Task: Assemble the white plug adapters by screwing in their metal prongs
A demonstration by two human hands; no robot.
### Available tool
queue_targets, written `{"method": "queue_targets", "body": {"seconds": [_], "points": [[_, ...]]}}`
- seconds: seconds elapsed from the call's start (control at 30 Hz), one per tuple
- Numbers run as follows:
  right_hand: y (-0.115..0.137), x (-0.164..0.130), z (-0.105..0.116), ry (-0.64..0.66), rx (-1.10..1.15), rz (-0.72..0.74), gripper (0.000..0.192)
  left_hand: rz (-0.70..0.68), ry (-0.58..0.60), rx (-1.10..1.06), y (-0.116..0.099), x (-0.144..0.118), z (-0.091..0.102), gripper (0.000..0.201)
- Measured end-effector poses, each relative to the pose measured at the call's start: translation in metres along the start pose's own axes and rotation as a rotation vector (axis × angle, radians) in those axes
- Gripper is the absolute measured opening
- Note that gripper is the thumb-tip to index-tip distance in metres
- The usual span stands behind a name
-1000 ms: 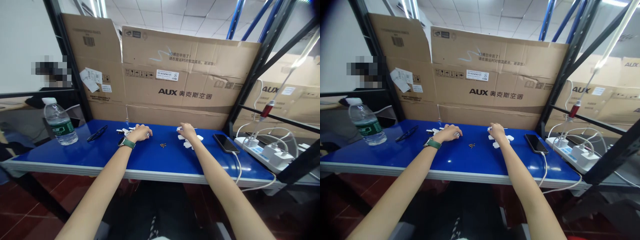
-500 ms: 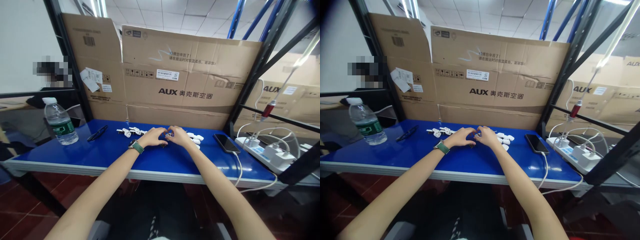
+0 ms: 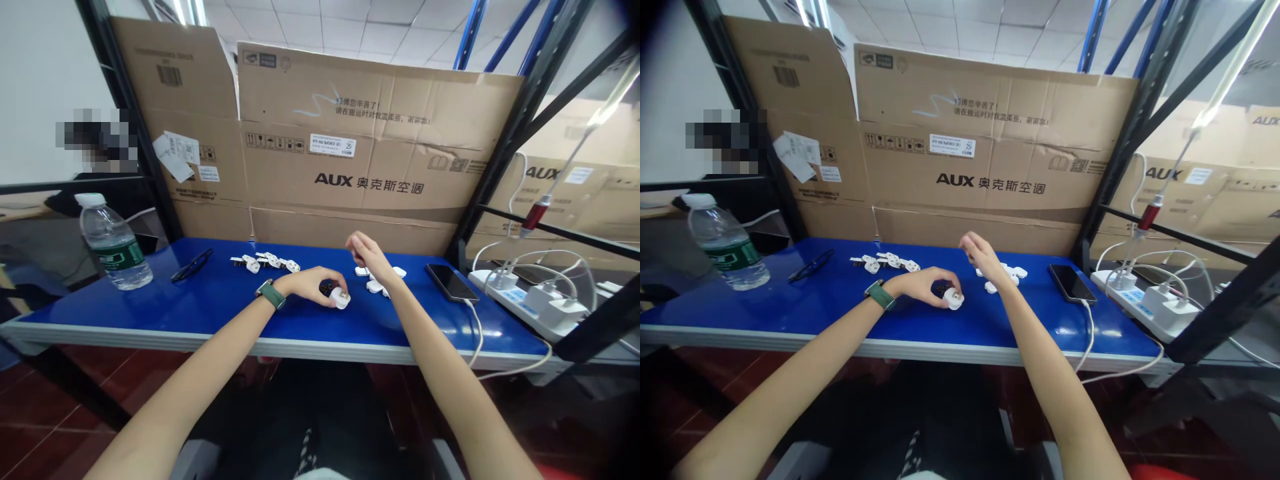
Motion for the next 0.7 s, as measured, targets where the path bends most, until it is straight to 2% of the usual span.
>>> {"method": "queue_targets", "body": {"seconds": [0.07,0.17,0.23,0.37,0.5,0.7], "points": [[0.01,-0.002,0.003,-0.012,0.277,0.031,0.039,0.021,0.037,0.051,0.0,0.0,-0.006,0.036],[0.022,-0.006,-0.011,0.117,0.578,0.023,0.039,0.08,0.049,0.113,0.006,0.0,-0.008,0.039],[0.026,-0.01,-0.022,0.192,0.678,-0.011,0.045,0.113,0.046,0.106,0.01,-0.001,-0.008,0.046],[0.025,-0.015,-0.042,0.29,0.711,-0.074,0.059,0.148,0.053,0.093,0.017,-0.002,-0.009,0.049],[0.022,-0.019,-0.061,0.36,0.676,-0.097,0.061,0.141,0.036,0.093,0.02,-0.001,-0.008,0.042],[0.009,-0.017,-0.07,0.312,0.633,-0.124,0.062,0.155,-0.004,0.113,0.021,0.001,-0.004,0.043]]}}
Point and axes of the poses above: each hand's wrist, its own x-axis towards the middle knuckle, its own z-axis out of the back of the hand, y = z × x, the point moved 10 cm from there along x, towards the middle knuckle, and after that the axes turned 14 degrees about -x, right-handed, at the moved point
